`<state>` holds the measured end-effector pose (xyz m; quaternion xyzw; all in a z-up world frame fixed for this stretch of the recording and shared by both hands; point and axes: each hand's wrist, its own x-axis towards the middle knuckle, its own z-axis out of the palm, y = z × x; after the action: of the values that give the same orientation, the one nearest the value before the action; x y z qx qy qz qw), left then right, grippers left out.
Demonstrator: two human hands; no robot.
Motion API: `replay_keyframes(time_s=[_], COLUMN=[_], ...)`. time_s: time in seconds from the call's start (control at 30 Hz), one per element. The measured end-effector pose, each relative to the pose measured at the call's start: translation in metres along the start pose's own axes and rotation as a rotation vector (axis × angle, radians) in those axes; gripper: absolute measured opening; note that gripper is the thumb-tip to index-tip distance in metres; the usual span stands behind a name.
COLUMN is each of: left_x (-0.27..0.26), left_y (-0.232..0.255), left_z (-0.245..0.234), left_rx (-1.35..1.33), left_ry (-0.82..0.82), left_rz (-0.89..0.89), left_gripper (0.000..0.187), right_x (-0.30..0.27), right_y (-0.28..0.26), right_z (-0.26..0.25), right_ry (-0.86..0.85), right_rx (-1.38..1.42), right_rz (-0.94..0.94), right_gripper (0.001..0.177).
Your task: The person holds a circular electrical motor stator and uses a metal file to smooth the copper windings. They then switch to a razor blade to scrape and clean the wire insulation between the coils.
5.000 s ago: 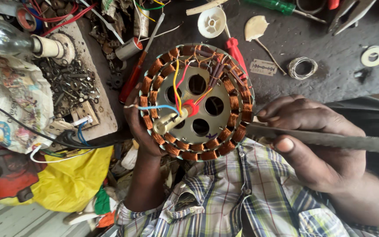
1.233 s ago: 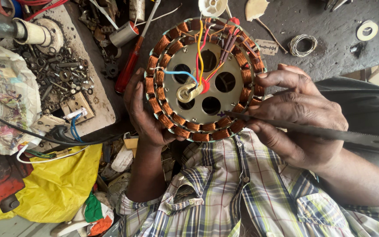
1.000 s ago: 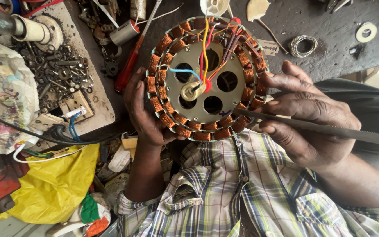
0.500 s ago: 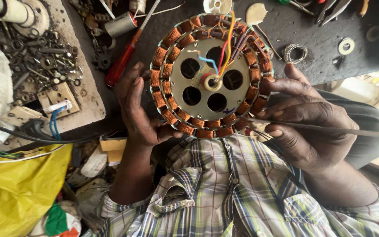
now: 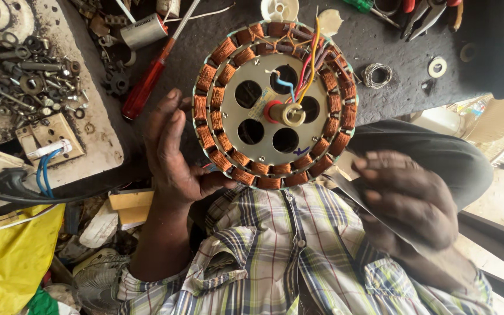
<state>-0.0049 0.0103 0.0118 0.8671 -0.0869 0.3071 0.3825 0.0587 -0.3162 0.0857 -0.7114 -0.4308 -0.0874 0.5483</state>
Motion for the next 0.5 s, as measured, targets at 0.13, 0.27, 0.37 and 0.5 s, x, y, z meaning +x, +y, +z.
replay_keyframes(time_s=[0.13,0.27,0.37,0.5], left_x=[0.001,-0.002,-0.003,-0.003], left_y=[0.001,0.0,-0.001,-0.001], left_z=[-0.001,0.0,0.001,0.005], left_rx=[0.122,0.129,0.138,0.094], left_ry=[0.002,-0.003,0.005,0.033], left_rz=[0.056,0.061,0.061,0.055], left_gripper=[0.096,0.088,0.083,0.081], right_x=[-0.029,-0.019,0.004,0.017], right_y=[-0.002,-0.009,0.004,0.008], right_z=[0.004,-0.006,0.008,0.01], right_ry=[0.118,-0.126,-0.125,-0.147], right_rx=[0.127,-0.067,-0.116,-0.082], right_rz=[0.089,0.06,-0.077,-0.011], right_gripper=[0.02,0.022,0.021,0.016])
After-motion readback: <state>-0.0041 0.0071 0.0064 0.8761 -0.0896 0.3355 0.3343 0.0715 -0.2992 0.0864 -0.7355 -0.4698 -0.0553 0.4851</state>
